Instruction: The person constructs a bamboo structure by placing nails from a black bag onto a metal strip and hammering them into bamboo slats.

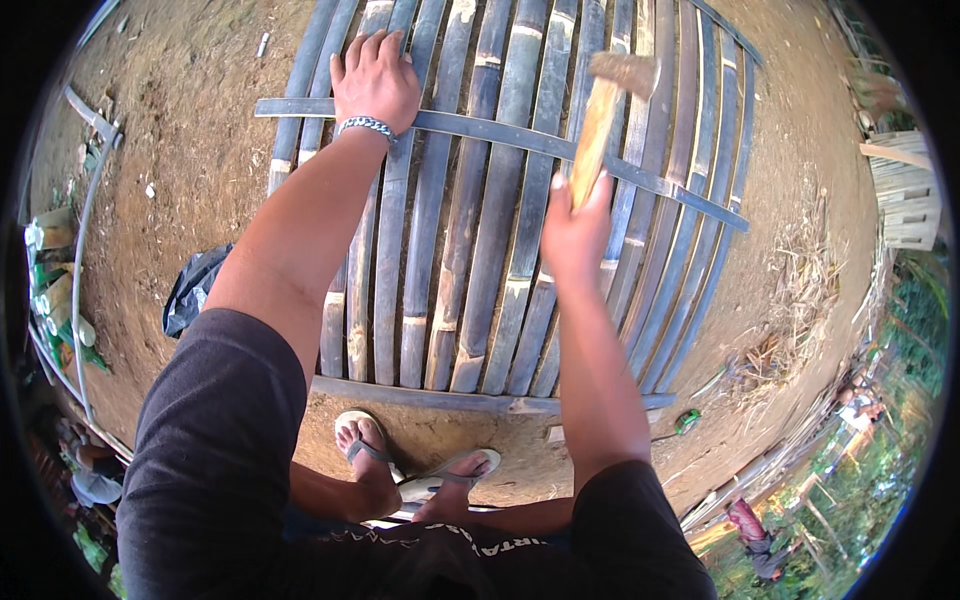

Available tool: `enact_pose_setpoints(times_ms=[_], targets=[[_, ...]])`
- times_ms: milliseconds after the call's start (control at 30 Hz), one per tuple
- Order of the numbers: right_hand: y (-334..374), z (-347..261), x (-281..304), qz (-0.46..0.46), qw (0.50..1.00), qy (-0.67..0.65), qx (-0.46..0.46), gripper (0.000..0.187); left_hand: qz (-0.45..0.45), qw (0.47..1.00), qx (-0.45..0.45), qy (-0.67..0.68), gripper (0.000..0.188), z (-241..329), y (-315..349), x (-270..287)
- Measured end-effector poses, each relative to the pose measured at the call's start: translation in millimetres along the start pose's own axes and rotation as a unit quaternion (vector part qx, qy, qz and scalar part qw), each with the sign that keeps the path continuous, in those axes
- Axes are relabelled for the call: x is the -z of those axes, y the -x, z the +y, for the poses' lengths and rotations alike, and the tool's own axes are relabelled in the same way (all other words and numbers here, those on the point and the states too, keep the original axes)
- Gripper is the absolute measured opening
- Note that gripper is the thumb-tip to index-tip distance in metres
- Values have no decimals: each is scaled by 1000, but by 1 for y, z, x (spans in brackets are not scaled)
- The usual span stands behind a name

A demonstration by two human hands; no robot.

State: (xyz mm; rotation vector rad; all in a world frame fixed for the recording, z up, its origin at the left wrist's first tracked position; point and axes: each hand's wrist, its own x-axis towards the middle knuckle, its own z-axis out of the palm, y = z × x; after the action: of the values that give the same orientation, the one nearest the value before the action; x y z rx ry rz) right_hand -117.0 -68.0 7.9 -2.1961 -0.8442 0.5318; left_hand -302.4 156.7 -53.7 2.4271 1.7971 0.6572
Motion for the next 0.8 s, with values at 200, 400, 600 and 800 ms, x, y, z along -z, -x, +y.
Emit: enact_pose_setpoints(times_ms=[200, 400, 600, 800], targets=[[-68, -5, -3, -45, 986, -138, -80, 57, 6, 1000, -4, 3, 43, 0, 0, -2], [-81, 30, -4, -58, 948, -293, -112, 56, -69, 996, 11, 58, 52, 2, -2, 4], [-94, 39, 0, -97, 952, -266, -113, 52, 37, 954, -85, 286, 50, -8, 77, 79], [-96, 32, -4, -99, 962, -231, -105, 47, -410, 821, -152, 368, 18, -106, 258, 271]])
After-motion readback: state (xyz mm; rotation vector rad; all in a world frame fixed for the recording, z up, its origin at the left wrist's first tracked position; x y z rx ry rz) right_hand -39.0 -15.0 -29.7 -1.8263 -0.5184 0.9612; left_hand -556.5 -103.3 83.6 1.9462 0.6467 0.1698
